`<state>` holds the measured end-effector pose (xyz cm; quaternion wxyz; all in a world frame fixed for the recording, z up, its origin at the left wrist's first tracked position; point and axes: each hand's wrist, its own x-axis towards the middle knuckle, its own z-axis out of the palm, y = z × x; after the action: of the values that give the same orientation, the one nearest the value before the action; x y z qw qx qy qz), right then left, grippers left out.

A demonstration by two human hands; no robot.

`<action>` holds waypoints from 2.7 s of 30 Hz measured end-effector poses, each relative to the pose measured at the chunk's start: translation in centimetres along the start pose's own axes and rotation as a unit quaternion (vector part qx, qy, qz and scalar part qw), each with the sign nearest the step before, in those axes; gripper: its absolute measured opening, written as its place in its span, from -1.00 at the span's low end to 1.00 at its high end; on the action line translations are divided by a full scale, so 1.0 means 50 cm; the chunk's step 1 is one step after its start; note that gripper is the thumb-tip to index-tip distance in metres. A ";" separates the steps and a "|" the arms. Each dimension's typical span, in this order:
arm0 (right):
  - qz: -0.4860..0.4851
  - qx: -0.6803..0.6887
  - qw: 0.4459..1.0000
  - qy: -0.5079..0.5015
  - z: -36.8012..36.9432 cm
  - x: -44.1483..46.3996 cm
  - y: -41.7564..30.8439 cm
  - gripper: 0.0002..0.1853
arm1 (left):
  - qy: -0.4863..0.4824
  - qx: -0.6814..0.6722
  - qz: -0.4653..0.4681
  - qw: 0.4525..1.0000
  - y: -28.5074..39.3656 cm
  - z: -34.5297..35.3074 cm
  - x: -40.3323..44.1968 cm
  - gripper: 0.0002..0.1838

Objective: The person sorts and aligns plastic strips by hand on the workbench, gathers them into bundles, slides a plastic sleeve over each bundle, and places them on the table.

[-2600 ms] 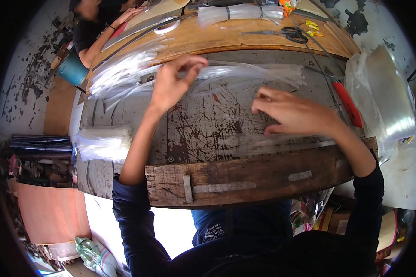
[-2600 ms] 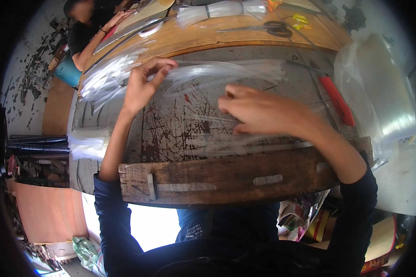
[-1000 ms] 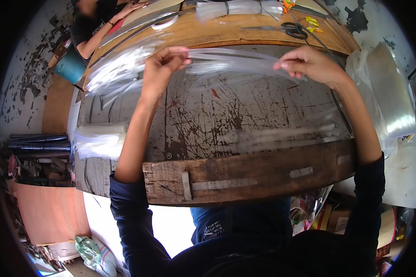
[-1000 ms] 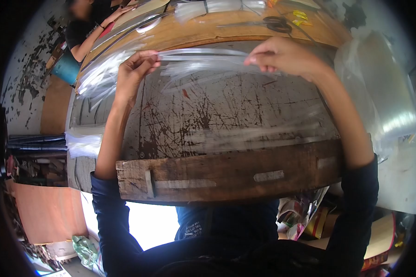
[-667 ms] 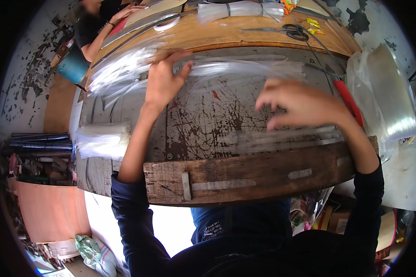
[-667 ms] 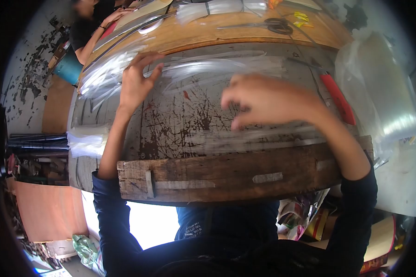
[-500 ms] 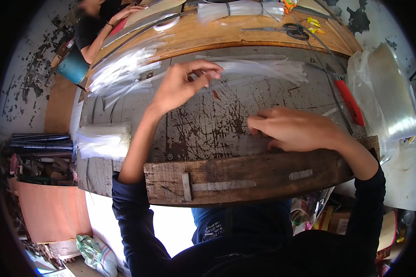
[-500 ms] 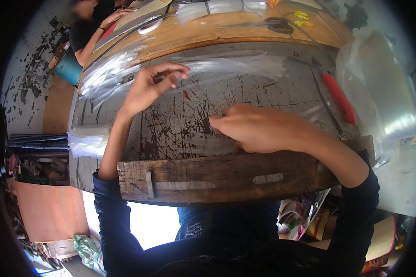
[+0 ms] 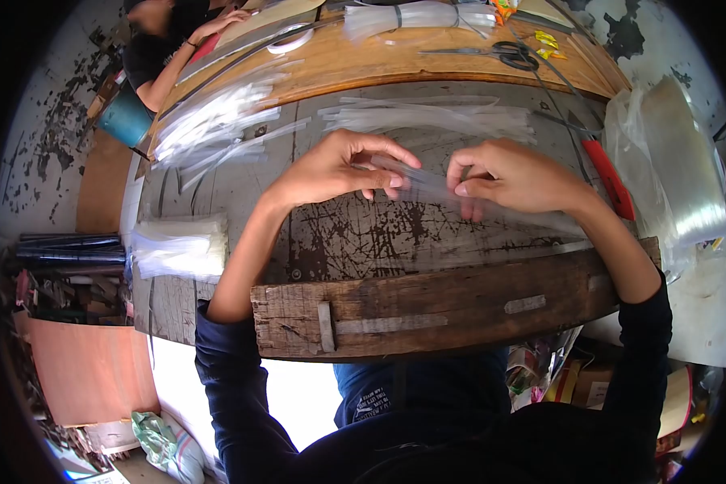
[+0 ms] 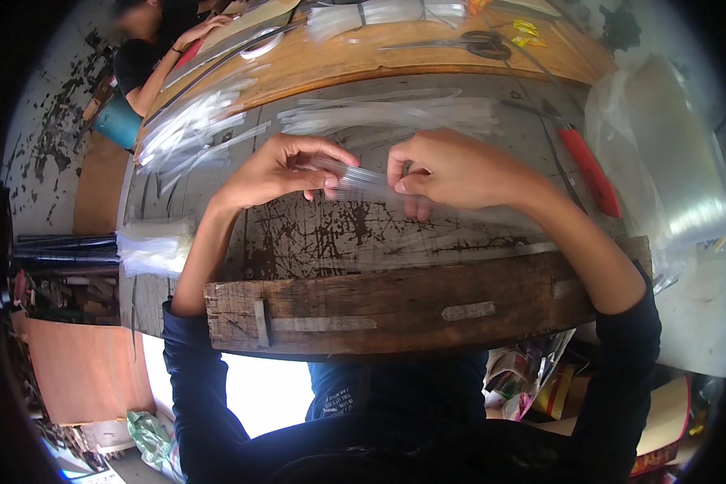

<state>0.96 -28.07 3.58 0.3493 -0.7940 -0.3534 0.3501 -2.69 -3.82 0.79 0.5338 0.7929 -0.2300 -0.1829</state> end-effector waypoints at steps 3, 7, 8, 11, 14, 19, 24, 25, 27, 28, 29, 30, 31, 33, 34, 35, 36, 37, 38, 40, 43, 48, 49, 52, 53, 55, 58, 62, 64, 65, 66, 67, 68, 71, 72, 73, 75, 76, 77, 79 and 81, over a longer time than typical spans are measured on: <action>-0.005 -0.027 1.000 -0.015 -0.004 -0.003 -0.004 -0.92 | -0.007 -0.008 -0.016 1.000 0.003 -0.001 -0.002 -0.69; -0.017 -0.018 1.000 -0.017 -0.004 -0.002 -0.001 -0.92 | -0.039 -0.003 -0.037 0.999 0.009 -0.002 -0.005 -0.62; -0.012 -0.054 0.998 -0.018 -0.006 -0.004 -0.008 -0.91 | -0.039 -0.003 -0.037 0.999 0.008 -0.002 -0.004 -0.62; -0.006 -0.078 0.997 -0.019 -0.006 -0.002 -0.002 -0.88 | -0.038 0.030 -0.021 0.999 0.005 -0.002 -0.003 -0.58; -0.008 -0.073 0.997 -0.016 -0.006 -0.001 0.002 -0.85 | -0.033 0.044 -0.020 0.998 0.008 0.000 -0.003 -0.57; -0.016 -0.079 0.997 -0.011 -0.006 -0.002 0.002 -0.83 | 0.003 0.052 0.000 0.999 0.006 0.002 -0.002 -0.58; 0.017 0.007 1.000 -0.020 -0.007 -0.002 0.001 -0.90 | 0.055 0.072 0.029 0.995 -0.007 0.000 0.001 -0.63; 0.017 0.007 1.000 -0.021 -0.007 -0.002 0.001 -0.90 | 0.072 0.074 0.045 0.994 -0.012 -0.002 0.002 -0.67; 0.017 0.004 1.000 -0.022 -0.005 0.000 -0.002 -0.83 | 0.074 0.060 0.032 0.995 -0.014 -0.006 0.001 -0.71; 0.017 0.004 1.000 -0.022 -0.006 0.000 -0.004 -0.83 | 0.077 0.046 0.020 0.996 -0.013 -0.007 0.001 -0.75; 0.020 -0.002 1.000 -0.022 -0.006 -0.001 -0.006 -0.79 | 0.077 0.046 0.020 0.996 -0.012 -0.007 0.001 -0.75; 0.022 -0.007 1.000 -0.021 -0.007 -0.001 -0.007 -0.75 | 0.086 0.053 0.025 0.995 -0.012 -0.007 0.002 -0.78; 0.022 -0.007 1.000 -0.022 -0.006 0.001 -0.004 -0.75 | 0.096 0.060 0.030 0.993 -0.011 -0.006 0.002 -0.80; 0.003 -0.043 0.999 -0.007 -0.005 0.004 0.006 -0.75 | 0.096 0.047 0.024 0.994 -0.010 -0.008 0.001 -0.81; 0.003 -0.043 0.999 -0.007 -0.007 0.005 0.004 -0.75 | 0.096 0.033 0.019 0.995 -0.010 -0.009 0.000 -0.82; 0.007 -0.093 0.996 -0.014 -0.009 0.006 0.000 -0.77 | 0.096 0.033 0.019 0.995 -0.009 -0.010 -0.001 -0.82; 0.011 -0.142 0.989 -0.021 -0.010 0.007 -0.002 -0.78 | 0.090 0.033 0.012 0.995 -0.007 -0.011 -0.001 -0.83; 0.011 -0.143 0.989 -0.021 -0.009 0.008 0.001 -0.78 | 0.084 0.034 0.004 0.996 -0.006 -0.012 -0.001 -0.84; -0.021 -0.127 0.992 -0.002 -0.005 0.008 0.007 -0.79 | 0.084 0.034 0.004 0.996 -0.006 -0.011 -0.001 -0.84; -0.054 -0.111 0.992 0.017 0.000 0.008 0.011 -0.79 | 0.094 0.028 -0.005 0.995 -0.007 -0.011 -0.002 -0.85; -0.063 -0.066 0.995 0.044 0.005 0.008 0.009 -0.80 | 0.094 0.012 0.004 0.996 -0.005 -0.011 -0.003 -0.84; -0.164 -0.058 0.984 0.033 -0.006 0.018 0.016 -0.85 | 0.148 -0.064 0.044 0.986 -0.011 -0.018 -0.001 -0.83; -0.164 -0.057 0.984 0.033 -0.008 0.013 0.009 -0.85 | 0.181 -0.073 0.057 0.979 -0.012 -0.021 -0.002 -0.83; -0.047 0.110 0.992 0.029 -0.019 -0.002 -0.009 -0.83 | 0.251 -0.067 0.035 0.965 -0.013 -0.038 -0.007 -0.81; -0.047 0.111 0.992 0.029 -0.026 -0.004 -0.010 -0.83 | 0.292 -0.078 0.026 0.953 -0.016 -0.046 -0.010 -0.81; -0.024 0.098 0.995 0.023 -0.045 -0.010 -0.013 -0.79 | 0.308 -0.086 0.025 0.947 -0.037 -0.070 -0.017 -0.79; -0.006 0.083 0.996 0.044 -0.072 -0.012 0.006 -0.75 | 0.397 -0.110 0.010 0.911 -0.055 -0.096 -0.028 -0.76; 0.019 0.007 0.991 0.134 -0.110 -0.005 0.052 -0.76 | 0.396 -0.089 -0.026 0.913 -0.069 -0.102 -0.031 -0.74; 0.010 -0.091 0.976 0.200 -0.127 0.006 0.094 -0.77 | 0.352 -0.012 -0.025 0.936 -0.067 -0.091 -0.023 -0.75; 0.010 -0.092 0.975 0.200 -0.121 0.012 0.116 -0.77 | 0.352 -0.013 -0.025 0.935 -0.067 -0.087 -0.022 -0.75; -0.059 -0.343 0.878 0.329 -0.105 0.012 0.115 -0.76 | 0.365 0.129 -0.027 0.922 -0.066 -0.084 -0.021 -0.75; -0.123 -0.561 0.699 0.426 -0.091 0.008 0.111 -0.72 | 0.370 0.269 -0.029 0.889 -0.066 -0.081 -0.019 -0.75; -0.124 -0.561 0.698 0.427 -0.084 0.000 0.103 -0.72 | 0.371 0.269 -0.029 0.888 -0.064 -0.079 -0.018 -0.75; -0.088 -0.325 0.928 0.158 -0.034 -0.014 0.016 -0.63 | 0.423 0.337 -0.022 0.841 -0.056 -0.072 -0.018 -0.75; -0.083 -0.274 0.954 0.092 -0.010 -0.015 0.000 -0.63 | 0.390 0.278 -0.023 0.878 -0.044 -0.070 -0.018 -0.74; -0.084 -0.274 0.954 0.092 0.020 -0.014 0.005 -0.63 | 0.355 0.218 -0.024 0.909 -0.035 -0.067 -0.018 -0.73; -0.146 -0.297 0.930 0.157 0.072 0.000 0.024 -0.62 | 0.288 0.158 -0.005 0.944 -0.025 -0.058 -0.015 -0.71; -0.146 -0.296 0.931 0.157 0.072 0.003 0.023 -0.62 | 0.219 0.096 0.014 0.971 -0.021 -0.052 -0.013 -0.69; -0.118 -0.247 0.953 0.132 0.068 0.004 0.017 -0.67 | 0.219 0.096 0.013 0.971 -0.016 -0.044 -0.012 -0.69; -0.090 -0.198 0.970 0.107 0.061 0.007 0.016 -0.71 | 0.076 0.101 0.040 0.991 -0.005 -0.023 -0.011 -0.64; -0.093 -0.171 0.976 0.097 0.056 0.011 0.022 -0.82 | 0.052 0.122 0.046 0.990 -0.002 -0.007 -0.006 -0.63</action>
<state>-0.66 -27.32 1.11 0.2717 -0.8362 -0.4445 0.1715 -2.74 -3.37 0.82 0.4524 0.8491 -0.2583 -0.0872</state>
